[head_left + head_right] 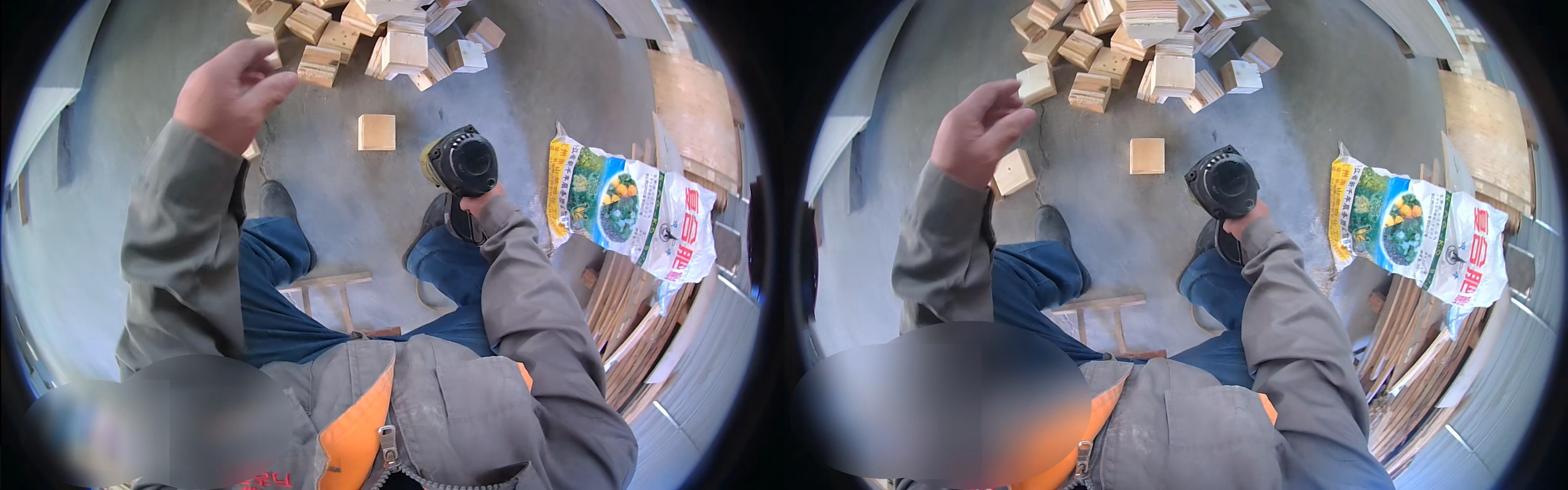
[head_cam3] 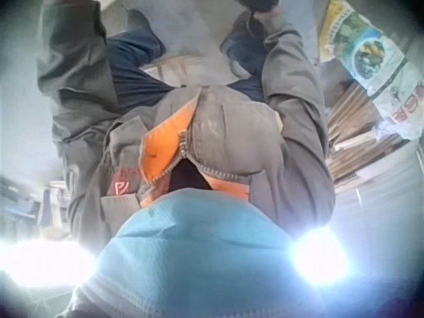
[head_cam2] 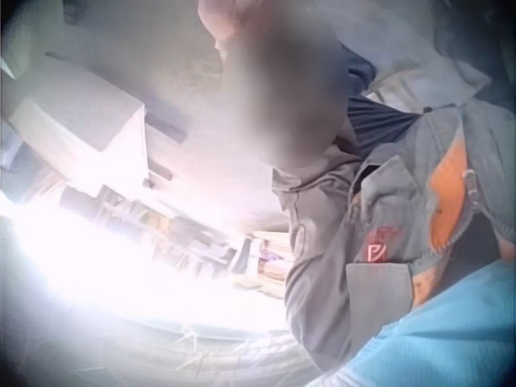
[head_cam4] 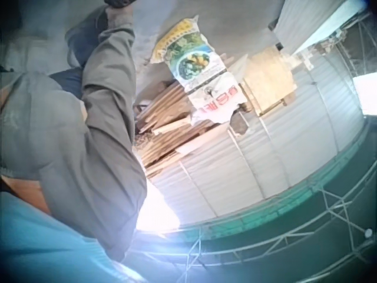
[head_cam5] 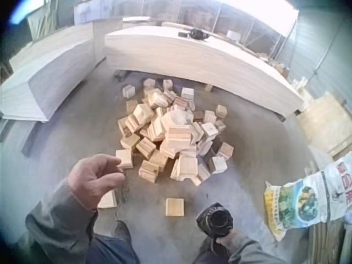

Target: The person sits on a low stool and uses a pneumatic nail gun to fasten small wooden blocks together. They pick up blocks from a pile on the floor, align them, and drive nails into them one at a time, then place the finished units aside.

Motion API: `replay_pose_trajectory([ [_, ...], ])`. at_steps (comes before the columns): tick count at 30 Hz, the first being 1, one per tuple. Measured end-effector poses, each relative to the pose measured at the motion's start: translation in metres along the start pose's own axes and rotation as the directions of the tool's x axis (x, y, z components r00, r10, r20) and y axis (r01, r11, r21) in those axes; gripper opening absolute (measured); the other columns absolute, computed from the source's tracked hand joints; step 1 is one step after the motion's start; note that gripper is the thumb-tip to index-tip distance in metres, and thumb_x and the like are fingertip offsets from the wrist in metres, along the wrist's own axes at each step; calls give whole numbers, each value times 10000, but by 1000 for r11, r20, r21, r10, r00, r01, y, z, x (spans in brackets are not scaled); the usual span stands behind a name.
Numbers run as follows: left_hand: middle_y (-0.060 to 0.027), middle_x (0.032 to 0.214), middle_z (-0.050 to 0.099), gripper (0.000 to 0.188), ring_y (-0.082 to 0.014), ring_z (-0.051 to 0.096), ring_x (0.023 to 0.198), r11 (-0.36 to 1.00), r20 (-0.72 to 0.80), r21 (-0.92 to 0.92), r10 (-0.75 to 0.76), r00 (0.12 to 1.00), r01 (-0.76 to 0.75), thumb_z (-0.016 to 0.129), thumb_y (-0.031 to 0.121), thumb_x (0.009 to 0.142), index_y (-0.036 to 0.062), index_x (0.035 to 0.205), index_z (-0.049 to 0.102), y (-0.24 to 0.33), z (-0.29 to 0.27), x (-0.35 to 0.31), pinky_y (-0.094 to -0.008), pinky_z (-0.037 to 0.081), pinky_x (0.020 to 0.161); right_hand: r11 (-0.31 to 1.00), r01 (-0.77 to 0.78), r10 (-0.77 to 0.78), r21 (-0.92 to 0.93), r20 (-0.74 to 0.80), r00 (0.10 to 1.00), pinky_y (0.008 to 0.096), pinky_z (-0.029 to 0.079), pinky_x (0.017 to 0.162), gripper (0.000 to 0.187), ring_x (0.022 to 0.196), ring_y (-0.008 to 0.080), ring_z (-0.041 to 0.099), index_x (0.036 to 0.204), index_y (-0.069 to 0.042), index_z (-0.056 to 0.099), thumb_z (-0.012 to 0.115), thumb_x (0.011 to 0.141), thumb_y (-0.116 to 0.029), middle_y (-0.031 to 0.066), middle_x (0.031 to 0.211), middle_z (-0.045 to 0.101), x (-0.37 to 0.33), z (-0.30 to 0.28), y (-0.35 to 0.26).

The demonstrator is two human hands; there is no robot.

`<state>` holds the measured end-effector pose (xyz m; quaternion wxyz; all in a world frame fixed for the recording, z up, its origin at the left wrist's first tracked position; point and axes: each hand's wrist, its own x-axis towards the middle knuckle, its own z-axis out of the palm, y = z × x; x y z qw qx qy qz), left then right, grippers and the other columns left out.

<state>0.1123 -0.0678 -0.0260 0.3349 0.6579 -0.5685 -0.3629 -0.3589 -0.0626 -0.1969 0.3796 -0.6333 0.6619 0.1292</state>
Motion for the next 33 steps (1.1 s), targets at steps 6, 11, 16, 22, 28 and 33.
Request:
replay_pose_trajectory([
  [6,-167,1149,725,490,-290,695,1097,943,7,248,227,974,-221,777,218,899,26,1326,634,14,6,8,-393,551,944,968,240,-244,-77,-44,969,373,502,1063,644,1228,289,628,1291,-189,673,794,659,-153,97,1283,691,-10,-24,-30],
  [11,-188,1135,718,501,-321,693,1078,933,23,288,220,975,-217,770,254,904,24,1327,630,8,2,9,-414,553,928,832,549,-526,83,-196,827,381,459,1115,679,1289,302,588,1327,-185,662,811,665,-166,111,1335,668,10,-14,-29],
  [16,-193,1142,714,516,-329,689,1081,933,-5,292,223,975,-212,771,268,907,26,1338,621,9,-9,6,-421,554,922,903,414,-414,-117,26,910,387,427,1144,704,1328,306,556,1346,-175,656,829,664,-204,115,1381,643,25,-12,-52],
  [22,-195,1148,712,522,-332,686,1086,921,-8,321,237,971,-222,771,268,910,37,1351,615,7,-13,1,-432,555,925,935,356,-355,-15,45,934,387,425,1145,705,1330,301,557,1352,-160,651,827,670,-191,108,1387,641,35,-7,-58],
  [28,-196,1146,712,525,-340,686,1080,934,15,288,219,976,-214,777,264,904,33,1347,615,8,-11,2,-433,555,922,903,430,-430,22,-25,903,380,431,1140,704,1322,296,564,1353,-153,648,825,672,-179,106,1383,644,43,-1,-65],
  [33,-196,1133,715,522,-348,690,1065,915,21,345,215,976,-209,781,262,895,30,1334,619,2,-9,4,-431,555,920,874,483,-486,-53,-110,867,374,436,1134,701,1313,293,571,1352,-148,647,823,674,-171,104,1377,647,40,-14,-63],
])
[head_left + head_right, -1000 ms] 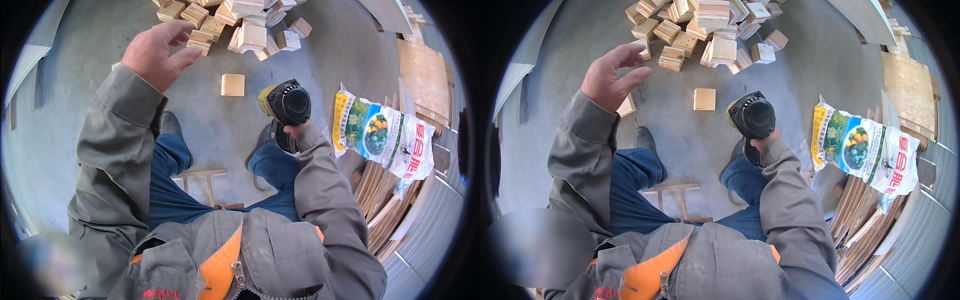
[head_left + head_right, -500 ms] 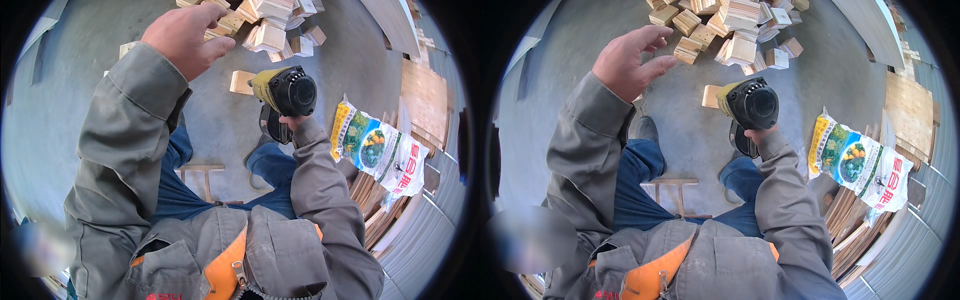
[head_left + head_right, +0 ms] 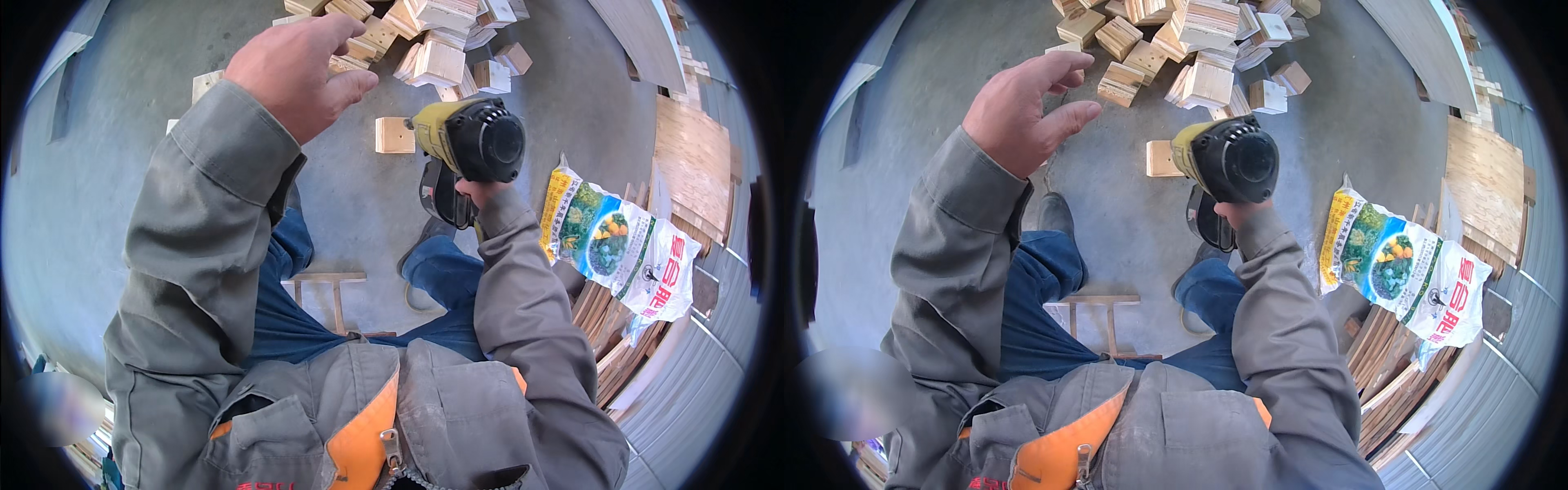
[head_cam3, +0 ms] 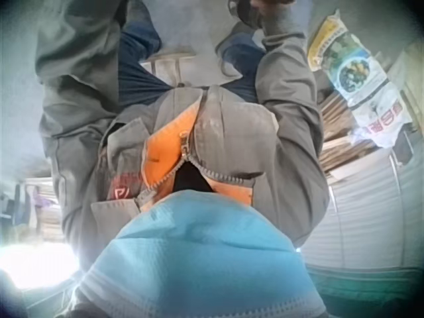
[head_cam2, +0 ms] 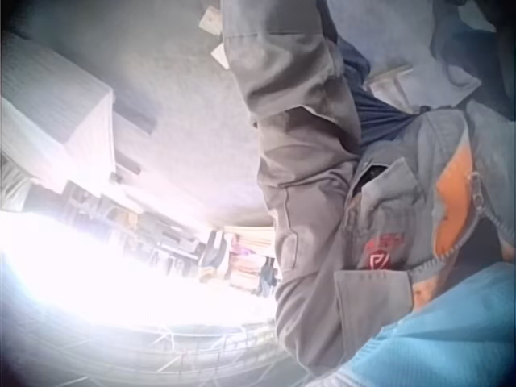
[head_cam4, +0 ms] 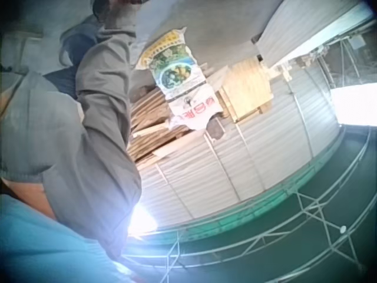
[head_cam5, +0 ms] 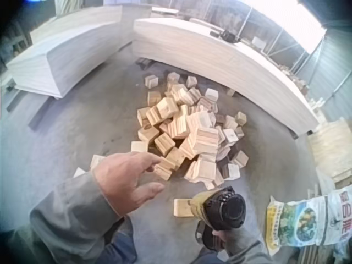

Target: The person sits on a low stool and uses a pneumatic nail gun to fasten small wooden blocks together. They pick up blocks from a pile on the floor, align them, and drive nails into them one at a time, then place the finished units aside.

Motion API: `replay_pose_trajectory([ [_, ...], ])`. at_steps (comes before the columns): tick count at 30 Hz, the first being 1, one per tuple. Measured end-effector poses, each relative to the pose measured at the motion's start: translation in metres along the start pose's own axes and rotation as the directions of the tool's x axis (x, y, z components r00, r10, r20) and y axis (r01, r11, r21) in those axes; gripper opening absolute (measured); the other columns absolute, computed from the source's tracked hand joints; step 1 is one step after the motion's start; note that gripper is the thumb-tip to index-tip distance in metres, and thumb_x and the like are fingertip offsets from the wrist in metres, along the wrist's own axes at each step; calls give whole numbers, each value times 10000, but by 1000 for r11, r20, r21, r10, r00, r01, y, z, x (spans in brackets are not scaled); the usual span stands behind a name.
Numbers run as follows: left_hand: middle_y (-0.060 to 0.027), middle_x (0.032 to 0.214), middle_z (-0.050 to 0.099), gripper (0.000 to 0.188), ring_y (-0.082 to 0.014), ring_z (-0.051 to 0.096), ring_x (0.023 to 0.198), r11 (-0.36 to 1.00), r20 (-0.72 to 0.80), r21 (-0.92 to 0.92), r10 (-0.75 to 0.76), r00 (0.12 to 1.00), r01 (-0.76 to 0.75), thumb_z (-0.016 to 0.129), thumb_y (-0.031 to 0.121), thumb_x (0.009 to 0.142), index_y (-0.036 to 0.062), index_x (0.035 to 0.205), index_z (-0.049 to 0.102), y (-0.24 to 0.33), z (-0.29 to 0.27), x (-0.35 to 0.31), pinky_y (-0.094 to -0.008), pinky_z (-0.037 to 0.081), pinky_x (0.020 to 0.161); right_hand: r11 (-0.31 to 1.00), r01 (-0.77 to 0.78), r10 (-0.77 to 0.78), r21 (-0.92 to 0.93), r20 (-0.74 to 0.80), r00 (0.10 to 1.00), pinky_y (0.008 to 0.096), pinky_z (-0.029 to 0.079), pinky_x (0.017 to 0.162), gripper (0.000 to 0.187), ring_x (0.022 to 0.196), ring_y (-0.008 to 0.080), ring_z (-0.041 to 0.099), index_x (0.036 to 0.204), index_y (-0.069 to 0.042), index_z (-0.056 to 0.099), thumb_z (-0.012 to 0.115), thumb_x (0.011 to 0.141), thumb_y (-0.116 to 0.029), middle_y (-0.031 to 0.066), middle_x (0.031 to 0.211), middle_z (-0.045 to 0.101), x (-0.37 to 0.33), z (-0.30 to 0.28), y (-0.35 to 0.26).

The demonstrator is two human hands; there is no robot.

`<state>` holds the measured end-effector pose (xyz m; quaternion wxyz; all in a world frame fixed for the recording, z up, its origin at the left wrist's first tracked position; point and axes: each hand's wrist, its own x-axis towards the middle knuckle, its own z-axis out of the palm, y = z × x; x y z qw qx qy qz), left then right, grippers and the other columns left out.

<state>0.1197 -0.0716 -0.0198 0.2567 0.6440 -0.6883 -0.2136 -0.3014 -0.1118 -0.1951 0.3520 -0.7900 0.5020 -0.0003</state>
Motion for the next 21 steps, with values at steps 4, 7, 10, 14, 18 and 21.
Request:
replay_pose_trajectory([
  [4,-197,1130,716,519,-351,691,1060,1000,19,-2,-11,1000,11,781,255,891,30,1330,620,1,1,2,-431,555,916,979,-199,201,-43,63,978,387,529,994,578,1165,295,666,1243,-140,702,814,676,-153,124,1212,723,-13,-12,11],
  [7,-192,1125,717,513,-345,691,1057,999,41,24,-35,999,34,776,253,891,38,1331,623,1,3,3,-427,554,909,920,-393,391,-3,100,915,406,567,900,479,1063,308,708,1170,-136,730,808,699,-165,131,1101,754,-25,-9,17],
  [10,-183,1123,719,509,-333,691,1052,998,64,52,-35,997,32,773,260,891,45,1329,628,0,10,6,-422,552,902,873,-486,487,-29,82,869,415,579,862,412,1002,321,725,1124,-126,742,810,723,-194,136,1037,764,-37,4,43],
  [14,-161,1119,733,500,-362,694,1044,996,73,76,-40,997,35,778,319,873,51,1275,647,-1,24,10,-442,545,894,812,-584,579,30,98,810,382,562,682,212,729,234,698,945,-78,769,790,742,-136,108,789,728,-49,36,89],
  [18,-163,1133,729,525,-345,689,1075,985,218,129,-143,965,116,782,297,864,53,1304,634,-15,48,16,-426,545,925,804,-594,594,-16,44,803,387,577,676,212,707,237,722,933,-77,779,797,732,-142,106,777,750,-49,49,84],
  [21,-172,1165,710,557,-326,677,1108,963,331,231,-212,919,139,804,263,835,62,1323,626,-26,78,16,-417,539,959,831,-552,554,-70,16,832,408,582,790,311,870,294,741,1008,-102,779,821,712,-186,129,927,775,-40,53,93],
])
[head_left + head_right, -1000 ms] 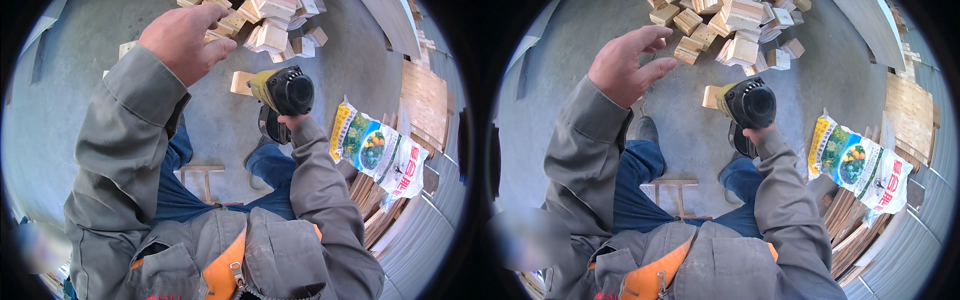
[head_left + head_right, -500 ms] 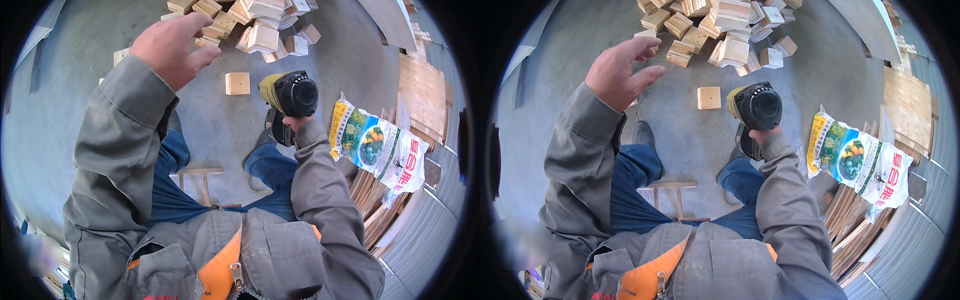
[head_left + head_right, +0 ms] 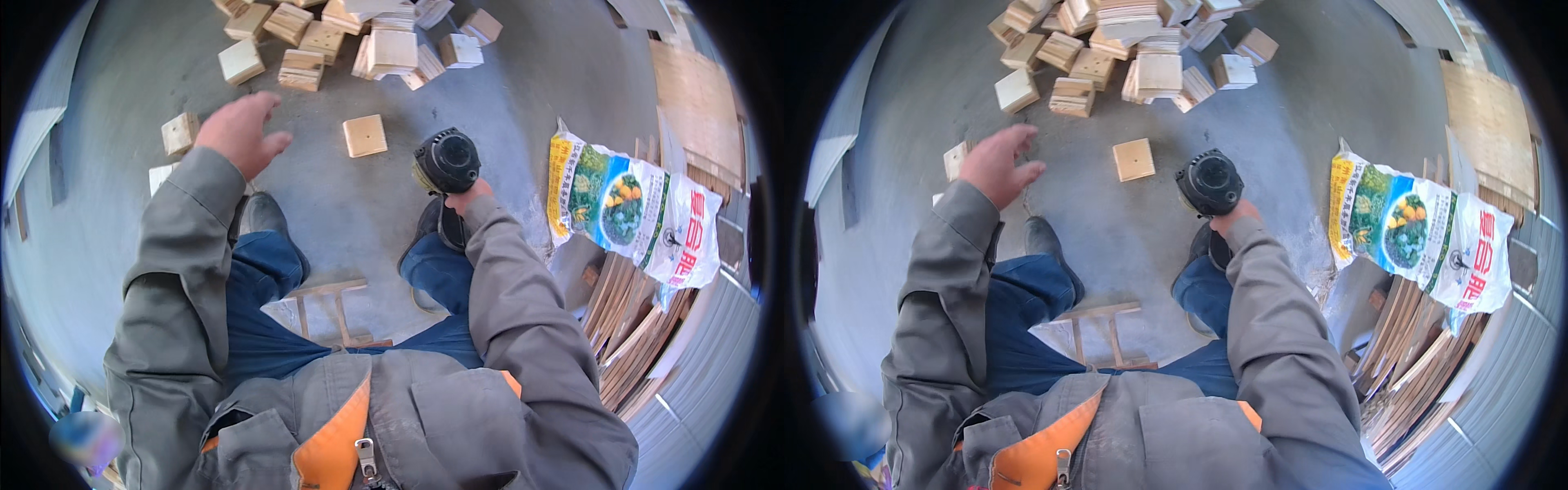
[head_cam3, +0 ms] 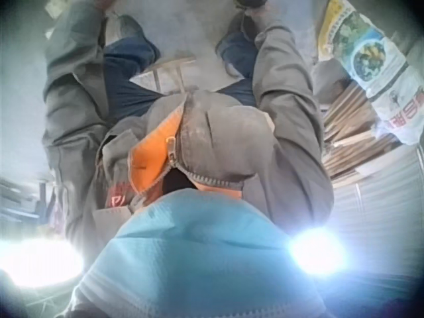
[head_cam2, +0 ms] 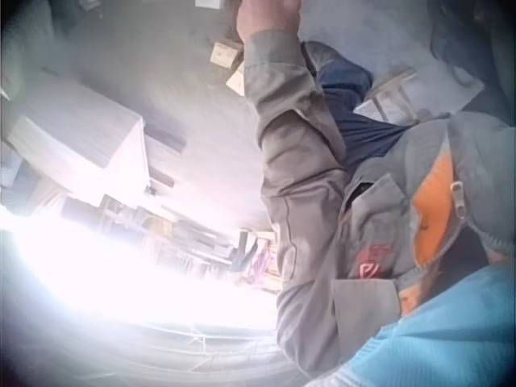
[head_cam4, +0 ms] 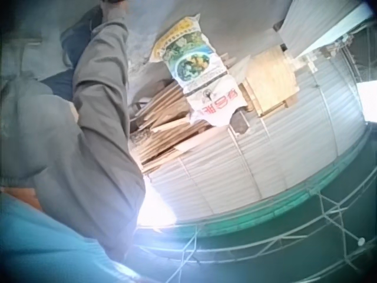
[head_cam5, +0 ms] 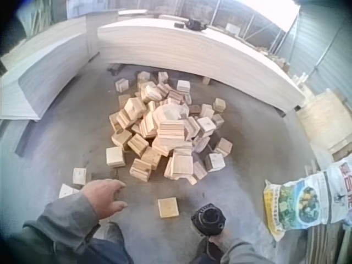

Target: The person sits on a low stool and uses a pneumatic nail gun to fasten small wooden blocks together. They pick up blocks from a pile on the floor, align them, and drive nails into them one at a time, then place the finished units aside.

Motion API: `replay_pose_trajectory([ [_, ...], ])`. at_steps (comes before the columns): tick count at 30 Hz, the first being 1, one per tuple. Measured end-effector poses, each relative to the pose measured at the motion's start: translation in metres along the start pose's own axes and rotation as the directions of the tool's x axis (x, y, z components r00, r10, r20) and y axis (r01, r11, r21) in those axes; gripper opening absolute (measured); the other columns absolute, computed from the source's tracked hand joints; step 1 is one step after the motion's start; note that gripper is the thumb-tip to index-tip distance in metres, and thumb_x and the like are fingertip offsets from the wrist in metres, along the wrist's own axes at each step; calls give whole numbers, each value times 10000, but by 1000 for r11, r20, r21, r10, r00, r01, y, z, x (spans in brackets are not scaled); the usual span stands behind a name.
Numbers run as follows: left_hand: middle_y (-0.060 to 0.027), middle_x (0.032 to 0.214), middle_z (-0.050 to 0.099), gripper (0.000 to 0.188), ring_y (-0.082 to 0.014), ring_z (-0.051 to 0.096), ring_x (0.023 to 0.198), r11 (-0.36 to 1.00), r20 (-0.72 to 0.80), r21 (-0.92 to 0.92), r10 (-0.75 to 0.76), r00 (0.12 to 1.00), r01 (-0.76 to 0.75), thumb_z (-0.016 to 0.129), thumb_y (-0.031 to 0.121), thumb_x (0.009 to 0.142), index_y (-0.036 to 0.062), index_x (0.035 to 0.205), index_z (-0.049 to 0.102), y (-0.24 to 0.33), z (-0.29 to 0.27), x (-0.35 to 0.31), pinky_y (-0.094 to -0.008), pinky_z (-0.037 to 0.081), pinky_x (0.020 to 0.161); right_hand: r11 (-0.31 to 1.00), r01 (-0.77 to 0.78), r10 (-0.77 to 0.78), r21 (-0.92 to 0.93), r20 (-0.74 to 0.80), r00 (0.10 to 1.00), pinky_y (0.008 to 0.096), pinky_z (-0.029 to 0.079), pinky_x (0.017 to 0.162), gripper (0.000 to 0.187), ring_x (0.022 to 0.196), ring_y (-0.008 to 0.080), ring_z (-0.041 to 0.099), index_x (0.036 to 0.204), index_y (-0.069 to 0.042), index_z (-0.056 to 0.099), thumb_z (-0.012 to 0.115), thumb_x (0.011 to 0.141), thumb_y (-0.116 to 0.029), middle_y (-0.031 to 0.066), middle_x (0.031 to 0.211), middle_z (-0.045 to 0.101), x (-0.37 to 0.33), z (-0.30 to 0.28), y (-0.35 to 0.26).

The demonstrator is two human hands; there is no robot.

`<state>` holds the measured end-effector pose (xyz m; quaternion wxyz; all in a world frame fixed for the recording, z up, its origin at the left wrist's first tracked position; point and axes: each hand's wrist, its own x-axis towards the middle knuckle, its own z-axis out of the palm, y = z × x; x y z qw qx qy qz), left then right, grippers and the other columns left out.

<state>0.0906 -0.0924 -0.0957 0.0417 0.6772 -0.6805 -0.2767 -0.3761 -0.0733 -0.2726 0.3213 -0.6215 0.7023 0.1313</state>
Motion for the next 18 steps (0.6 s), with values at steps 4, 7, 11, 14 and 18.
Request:
replay_pose_trajectory([
  [4,-163,1314,640,603,-331,624,1220,983,239,185,-62,969,18,805,286,835,88,1363,592,4,68,23,-426,514,1030,987,-148,149,-57,17,989,420,579,884,390,1021,355,725,1066,-118,777,833,697,-231,167,1059,764,-5,-21,-27],
  [7,-151,1389,592,654,-338,596,1264,979,293,201,-79,953,20,812,291,827,100,1400,560,12,116,38,-427,504,1056,980,-196,198,-42,41,979,420,577,899,375,1048,377,710,1044,-104,778,823,705,-257,184,1069,756,-13,-32,-35],
  [11,-132,1498,493,868,-341,503,1364,995,188,102,-26,982,6,869,278,756,125,1498,444,20,169,46,-437,469,1112,976,-204,208,-72,54,977,431,554,960,315,1121,400,672,1067,-115,783,709,813,-287,198,1146,730,-21,-29,-41],
  [14,-157,1575,397,1043,-361,392,1451,997,141,71,9,990,-20,902,274,698,124,1564,341,23,202,54,-447,419,1159,985,-174,174,-9,82,981,445,547,977,319,1136,403,662,1099,-127,772,692,829,-277,191,1153,727,-27,-28,-52],
  [18,-174,1613,336,1064,-376,322,1501,995,87,75,53,995,-60,883,257,698,143,1588,311,48,235,70,-482,372,1186,986,-157,154,49,59,986,462,546,956,309,1128,405,660,1119,-131,759,672,853,-262,191,1148,725,-37,-36,-61],
])
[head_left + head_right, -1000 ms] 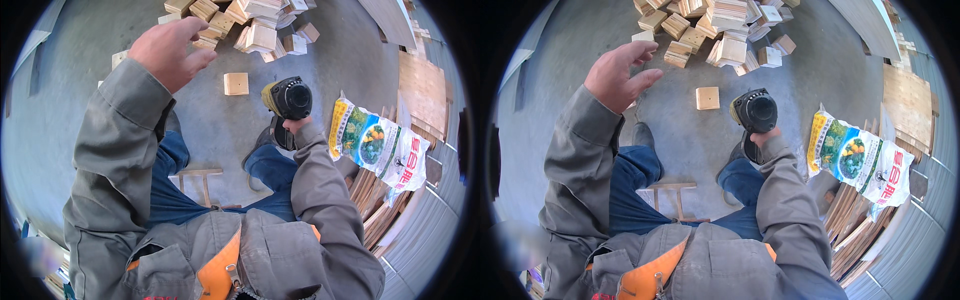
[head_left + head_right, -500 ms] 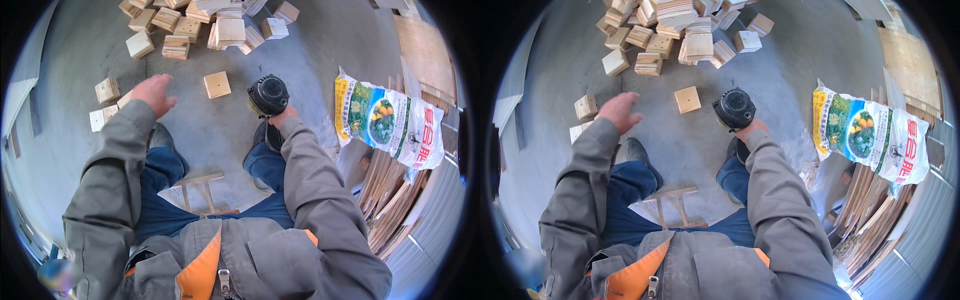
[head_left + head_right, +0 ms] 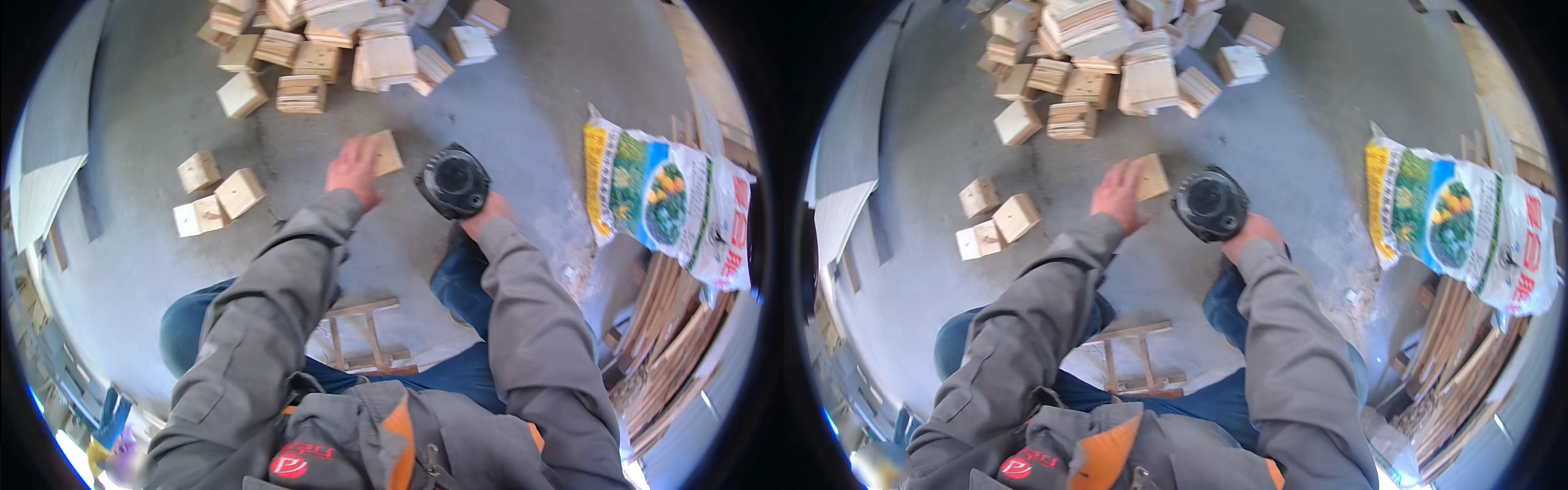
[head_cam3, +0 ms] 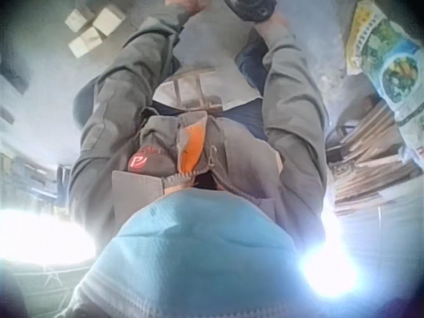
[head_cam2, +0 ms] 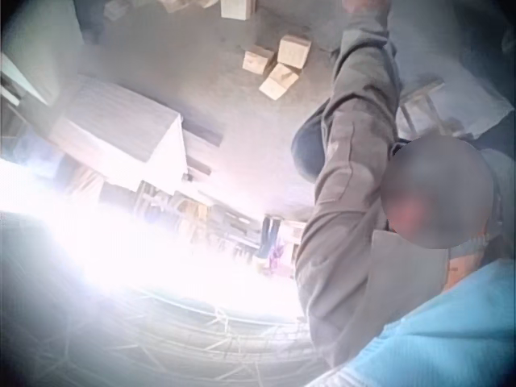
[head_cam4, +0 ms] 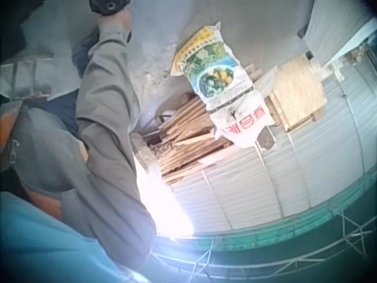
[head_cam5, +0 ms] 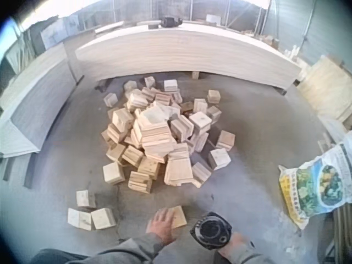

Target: The person sits on a low stool and uses a pneumatic nail gun to fasten small wooden blocks together. They pick up blocks from a pile on the floor, align them, and drive nails into them one at a time, then place the finished units aside.

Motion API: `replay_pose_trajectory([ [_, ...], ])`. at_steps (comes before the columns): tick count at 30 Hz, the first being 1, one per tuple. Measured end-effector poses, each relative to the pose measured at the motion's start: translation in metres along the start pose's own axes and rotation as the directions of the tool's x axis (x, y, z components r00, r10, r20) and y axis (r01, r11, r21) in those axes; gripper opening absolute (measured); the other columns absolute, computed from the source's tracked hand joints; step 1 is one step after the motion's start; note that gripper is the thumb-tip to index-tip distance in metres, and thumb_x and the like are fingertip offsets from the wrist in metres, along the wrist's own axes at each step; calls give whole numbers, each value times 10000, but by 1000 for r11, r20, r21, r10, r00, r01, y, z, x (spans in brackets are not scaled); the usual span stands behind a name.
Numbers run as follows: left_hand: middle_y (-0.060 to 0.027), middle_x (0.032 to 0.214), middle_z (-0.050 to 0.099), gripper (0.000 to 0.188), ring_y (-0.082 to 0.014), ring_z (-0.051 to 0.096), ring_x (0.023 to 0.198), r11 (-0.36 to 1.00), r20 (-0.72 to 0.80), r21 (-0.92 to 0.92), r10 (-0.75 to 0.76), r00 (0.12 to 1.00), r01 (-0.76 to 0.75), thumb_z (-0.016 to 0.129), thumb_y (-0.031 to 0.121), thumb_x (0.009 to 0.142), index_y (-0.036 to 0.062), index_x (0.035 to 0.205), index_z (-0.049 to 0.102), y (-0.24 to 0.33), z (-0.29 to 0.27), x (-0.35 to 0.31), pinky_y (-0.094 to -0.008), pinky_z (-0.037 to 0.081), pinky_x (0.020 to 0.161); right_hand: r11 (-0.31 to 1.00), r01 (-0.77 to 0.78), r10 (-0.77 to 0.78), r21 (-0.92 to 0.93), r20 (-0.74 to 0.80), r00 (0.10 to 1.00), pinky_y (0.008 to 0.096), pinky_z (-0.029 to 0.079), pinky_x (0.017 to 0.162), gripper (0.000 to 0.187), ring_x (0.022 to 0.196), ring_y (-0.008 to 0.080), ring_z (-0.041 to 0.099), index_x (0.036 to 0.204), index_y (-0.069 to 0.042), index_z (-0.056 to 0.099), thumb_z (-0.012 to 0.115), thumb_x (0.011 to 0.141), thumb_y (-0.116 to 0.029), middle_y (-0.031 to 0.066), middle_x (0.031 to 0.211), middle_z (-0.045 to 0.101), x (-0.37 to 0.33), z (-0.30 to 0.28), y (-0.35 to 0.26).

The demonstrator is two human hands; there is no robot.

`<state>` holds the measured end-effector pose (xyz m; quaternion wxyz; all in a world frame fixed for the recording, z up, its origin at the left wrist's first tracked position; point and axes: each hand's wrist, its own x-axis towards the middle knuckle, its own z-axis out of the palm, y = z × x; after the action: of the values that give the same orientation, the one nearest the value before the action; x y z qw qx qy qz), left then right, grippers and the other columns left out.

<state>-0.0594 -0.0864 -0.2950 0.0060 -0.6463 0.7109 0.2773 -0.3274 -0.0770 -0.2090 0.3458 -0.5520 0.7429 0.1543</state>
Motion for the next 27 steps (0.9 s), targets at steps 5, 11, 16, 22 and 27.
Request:
replay_pose_trajectory([
  [5,-167,1606,347,904,-375,315,1506,999,-49,47,25,998,-22,754,163,803,154,1589,309,13,17,27,-526,366,1160,997,19,-19,-79,9,1000,461,550,939,292,1115,403,665,1098,-129,764,661,863,-268,187,1132,729,1,4,0],
  [11,-152,1404,513,801,-350,477,1350,991,-69,90,104,992,-97,661,66,823,143,1561,357,-1,25,39,-510,398,1113,996,40,-38,-80,18,999,445,554,932,327,1123,403,664,1133,-133,754,683,873,-318,182,1149,730,13,17,14],
  [16,-177,1339,559,792,-353,515,1310,986,10,157,49,999,-50,684,100,819,144,1550,383,-15,-1,30,-542,359,1132,996,45,-45,-72,6,999,443,552,939,320,1131,395,667,1133,-132,755,693,868,-300,185,1149,730,6,10,3],
  [22,-188,1298,586,841,-375,549,1273,980,-14,191,-54,998,56,745,161,771,142,1537,401,-70,-53,20,-490,383,1129,994,71,-73,-81,-20,997,441,553,934,310,1113,403,672,1110,-122,766,709,854,-285,192,1129,735,12,17,10],
  [27,-191,1324,582,885,-371,554,1284,952,-112,238,-171,979,194,789,183,737,130,1531,403,-127,-135,0,-438,446,1085,991,79,-82,-110,-20,996,449,557,921,314,1103,411,674,1086,-104,768,734,801,-229,203,1107,736,14,20,9],
])
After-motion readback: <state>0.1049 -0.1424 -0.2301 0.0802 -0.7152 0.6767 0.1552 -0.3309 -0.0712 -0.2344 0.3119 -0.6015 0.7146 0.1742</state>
